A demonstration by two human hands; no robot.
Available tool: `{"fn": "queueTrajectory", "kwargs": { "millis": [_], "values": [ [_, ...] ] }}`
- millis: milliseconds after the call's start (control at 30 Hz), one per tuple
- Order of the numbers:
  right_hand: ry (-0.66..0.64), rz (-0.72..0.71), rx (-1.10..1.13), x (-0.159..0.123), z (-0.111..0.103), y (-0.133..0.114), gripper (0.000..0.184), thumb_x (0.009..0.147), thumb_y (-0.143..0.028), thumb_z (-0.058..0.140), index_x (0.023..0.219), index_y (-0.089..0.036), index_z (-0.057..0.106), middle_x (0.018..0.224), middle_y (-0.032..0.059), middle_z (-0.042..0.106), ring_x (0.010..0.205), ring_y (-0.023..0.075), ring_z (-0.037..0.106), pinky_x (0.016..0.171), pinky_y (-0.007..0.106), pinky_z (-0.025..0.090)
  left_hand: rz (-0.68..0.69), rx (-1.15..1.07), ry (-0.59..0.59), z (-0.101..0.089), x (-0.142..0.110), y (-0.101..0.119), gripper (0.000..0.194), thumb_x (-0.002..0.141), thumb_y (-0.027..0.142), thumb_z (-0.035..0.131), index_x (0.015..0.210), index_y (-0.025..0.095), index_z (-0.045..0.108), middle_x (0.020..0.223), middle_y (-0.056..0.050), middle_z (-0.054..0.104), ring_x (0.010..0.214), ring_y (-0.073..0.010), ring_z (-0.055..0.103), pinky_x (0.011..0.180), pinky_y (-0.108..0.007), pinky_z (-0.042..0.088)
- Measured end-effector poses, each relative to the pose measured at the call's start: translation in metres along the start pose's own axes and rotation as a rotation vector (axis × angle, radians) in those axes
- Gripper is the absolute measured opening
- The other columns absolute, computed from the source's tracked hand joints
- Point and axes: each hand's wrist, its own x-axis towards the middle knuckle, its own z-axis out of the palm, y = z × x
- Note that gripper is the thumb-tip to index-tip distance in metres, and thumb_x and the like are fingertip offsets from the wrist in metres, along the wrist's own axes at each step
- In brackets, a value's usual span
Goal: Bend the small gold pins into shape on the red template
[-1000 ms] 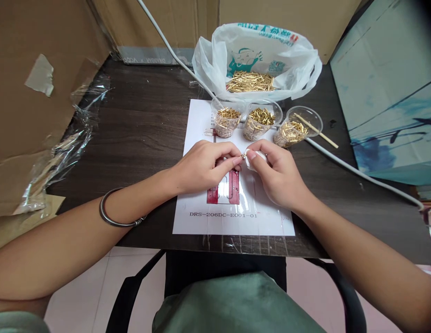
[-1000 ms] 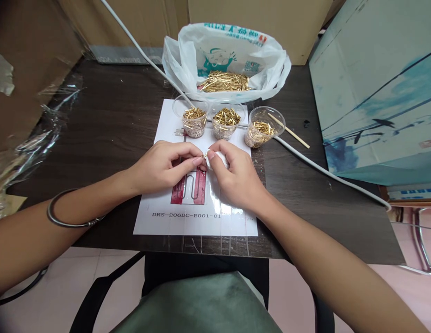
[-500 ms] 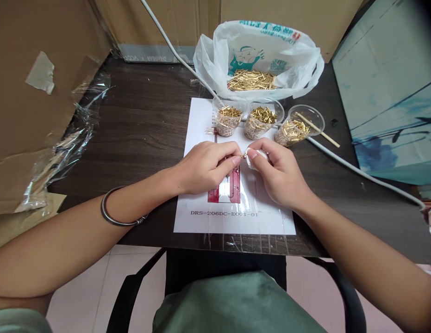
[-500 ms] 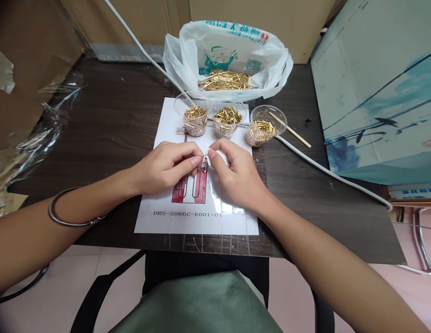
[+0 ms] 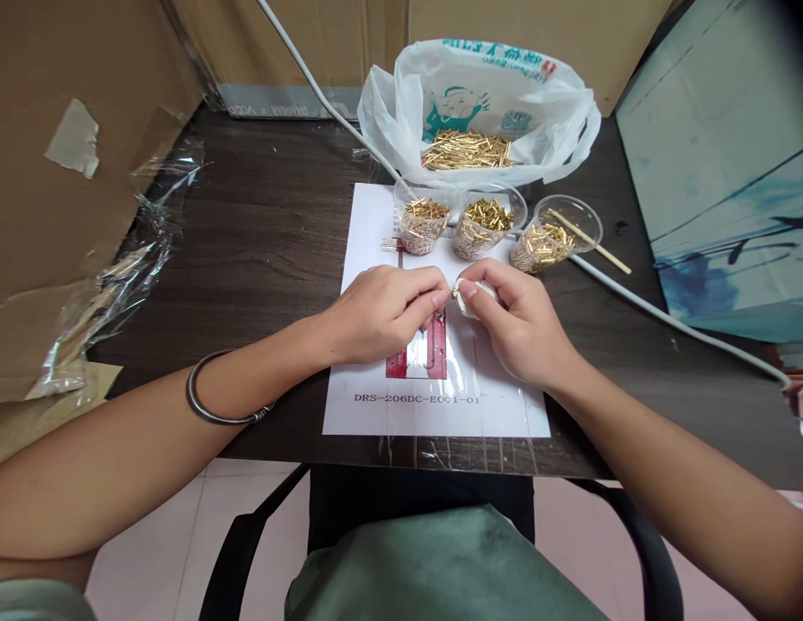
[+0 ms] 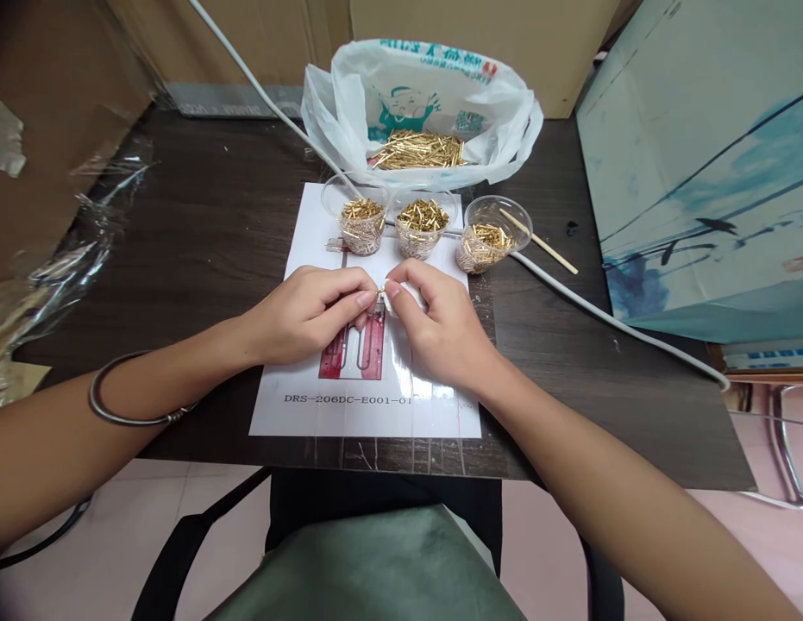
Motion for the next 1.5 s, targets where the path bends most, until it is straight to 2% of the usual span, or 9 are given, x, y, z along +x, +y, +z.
{"fn": "queueTrajectory", "kwargs": {
  "millis": [300, 533, 800, 1167, 1500],
  "values": [
    [0.051, -0.133, -0.181, -0.002, 0.000, -0.002, 0.016, 0.090, -0.023, 0.050, 0.078, -0.015, 0.058, 0.069, -0.0013, 0.054, 0.062, 0.0096, 0.045, 0.062, 0.026, 0.034, 0.022, 0.051, 0.001, 0.000, 0.001, -0.001, 0.022, 0.091, 0.025, 0.046, 0.079, 0.016, 0.062, 0.061, 0.004, 0.054, 0.058, -0.0082, 0.046, 0.057, -0.024, 0.031],
    [0.065, -0.012, -0.183, -0.004, 0.005, -0.006, 0.018, 0.089, -0.025, 0.050, 0.075, -0.015, 0.058, 0.066, -0.0019, 0.054, 0.057, 0.0090, 0.042, 0.059, 0.026, 0.032, 0.020, 0.086, 0.012, 0.002, 0.001, -0.001, 0.023, 0.091, 0.025, 0.046, 0.078, 0.015, 0.062, 0.062, 0.003, 0.056, 0.057, -0.0088, 0.047, 0.058, -0.024, 0.032],
    [0.141, 0.128, -0.112, -0.004, 0.011, -0.009, 0.019, 0.089, -0.029, 0.052, 0.074, -0.017, 0.057, 0.060, -0.0035, 0.050, 0.055, 0.0096, 0.040, 0.054, 0.025, 0.030, 0.021, 0.059, 0.085, 0.005, 0.001, -0.003, 0.021, 0.091, 0.023, 0.046, 0.079, 0.015, 0.062, 0.065, 0.002, 0.059, 0.059, -0.0086, 0.049, 0.059, -0.023, 0.034],
    [0.156, 0.151, -0.128, -0.004, 0.015, -0.010, 0.019, 0.089, -0.028, 0.051, 0.075, -0.017, 0.058, 0.057, -0.0048, 0.045, 0.052, 0.0084, 0.036, 0.051, 0.025, 0.028, -0.017, 0.047, 0.081, 0.005, 0.000, -0.002, 0.021, 0.091, 0.023, 0.047, 0.078, 0.016, 0.063, 0.064, 0.002, 0.059, 0.057, -0.0085, 0.048, 0.058, -0.023, 0.033],
    [0.148, 0.119, -0.165, -0.004, 0.017, -0.009, 0.019, 0.089, -0.029, 0.051, 0.075, -0.017, 0.057, 0.058, -0.0037, 0.047, 0.051, 0.0094, 0.034, 0.053, 0.026, 0.028, -0.017, 0.058, 0.075, 0.004, 0.000, -0.001, 0.024, 0.090, 0.022, 0.047, 0.075, 0.015, 0.063, 0.064, 0.001, 0.061, 0.057, -0.0092, 0.049, 0.058, -0.023, 0.034]
  ]
}}
